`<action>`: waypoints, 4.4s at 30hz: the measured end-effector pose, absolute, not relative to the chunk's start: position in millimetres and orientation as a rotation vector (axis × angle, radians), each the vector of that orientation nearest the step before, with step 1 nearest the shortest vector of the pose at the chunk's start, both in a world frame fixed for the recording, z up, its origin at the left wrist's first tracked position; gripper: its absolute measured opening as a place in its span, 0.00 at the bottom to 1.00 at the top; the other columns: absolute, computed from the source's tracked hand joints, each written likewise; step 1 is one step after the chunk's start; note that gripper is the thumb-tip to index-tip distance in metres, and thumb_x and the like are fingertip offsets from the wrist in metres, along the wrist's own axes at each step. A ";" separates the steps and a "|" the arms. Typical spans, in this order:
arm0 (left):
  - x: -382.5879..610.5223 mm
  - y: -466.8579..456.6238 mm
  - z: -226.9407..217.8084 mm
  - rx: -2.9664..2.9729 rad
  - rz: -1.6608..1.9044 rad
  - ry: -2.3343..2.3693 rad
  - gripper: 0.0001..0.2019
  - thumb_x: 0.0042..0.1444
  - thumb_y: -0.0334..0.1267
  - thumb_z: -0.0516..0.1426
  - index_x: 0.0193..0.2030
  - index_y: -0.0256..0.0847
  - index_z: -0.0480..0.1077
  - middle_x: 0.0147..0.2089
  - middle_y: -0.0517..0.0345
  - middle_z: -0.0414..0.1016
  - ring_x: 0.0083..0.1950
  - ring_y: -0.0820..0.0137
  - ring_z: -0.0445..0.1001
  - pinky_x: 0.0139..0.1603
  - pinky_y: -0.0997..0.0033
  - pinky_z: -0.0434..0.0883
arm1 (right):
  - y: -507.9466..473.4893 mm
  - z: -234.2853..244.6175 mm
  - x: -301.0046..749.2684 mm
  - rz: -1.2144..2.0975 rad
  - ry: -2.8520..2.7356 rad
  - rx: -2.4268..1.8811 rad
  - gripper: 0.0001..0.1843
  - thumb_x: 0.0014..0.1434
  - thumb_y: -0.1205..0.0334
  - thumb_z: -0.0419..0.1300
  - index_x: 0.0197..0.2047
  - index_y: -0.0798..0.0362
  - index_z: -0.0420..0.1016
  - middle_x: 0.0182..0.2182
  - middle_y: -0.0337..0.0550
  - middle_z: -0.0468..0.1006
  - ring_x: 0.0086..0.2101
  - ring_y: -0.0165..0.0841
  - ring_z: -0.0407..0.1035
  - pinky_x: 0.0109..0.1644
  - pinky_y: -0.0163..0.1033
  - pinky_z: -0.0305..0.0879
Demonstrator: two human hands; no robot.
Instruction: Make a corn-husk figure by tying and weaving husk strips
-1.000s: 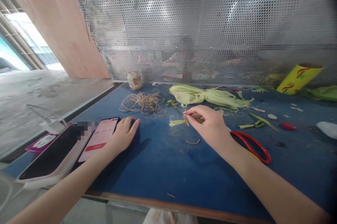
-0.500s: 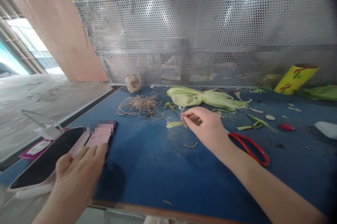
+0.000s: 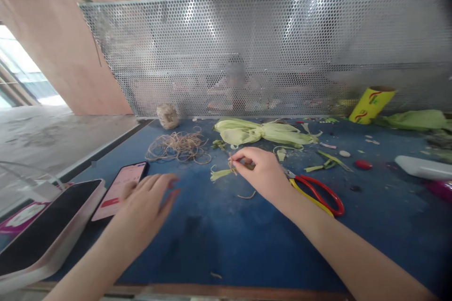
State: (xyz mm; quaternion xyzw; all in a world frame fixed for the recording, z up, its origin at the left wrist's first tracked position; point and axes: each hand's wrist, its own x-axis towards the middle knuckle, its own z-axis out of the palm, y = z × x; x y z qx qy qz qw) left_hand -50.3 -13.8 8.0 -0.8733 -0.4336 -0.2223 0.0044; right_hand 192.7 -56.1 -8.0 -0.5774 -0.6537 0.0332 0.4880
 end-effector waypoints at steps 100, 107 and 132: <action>32.5 22.1 -12.8 -2.777 -1.224 -0.646 0.05 0.57 0.31 0.49 0.35 0.40 0.65 0.32 0.56 0.73 0.36 0.70 0.71 0.40 0.69 0.68 | -49.3 -14.6 190.3 0.610 -1.366 -1.442 0.07 0.51 0.63 0.57 0.32 0.53 0.77 0.25 0.39 0.78 0.28 0.33 0.72 0.35 0.37 0.67; 31.8 19.5 -12.3 -2.766 -1.380 -0.464 0.05 0.56 0.30 0.52 0.37 0.41 0.67 0.32 0.58 0.71 0.37 0.71 0.69 0.41 0.70 0.68 | -52.5 -13.5 180.2 0.704 -1.590 -1.357 0.08 0.51 0.65 0.56 0.30 0.54 0.76 0.28 0.40 0.77 0.29 0.31 0.69 0.34 0.34 0.65; 32.2 12.3 -10.2 -2.782 -1.462 -0.438 0.04 0.53 0.27 0.55 0.33 0.40 0.68 0.42 0.54 0.75 0.44 0.71 0.73 0.47 0.71 0.71 | -47.0 -11.0 193.4 1.084 -1.088 -1.155 0.09 0.47 0.58 0.62 0.30 0.54 0.73 0.23 0.37 0.71 0.21 0.23 0.58 0.22 0.30 0.53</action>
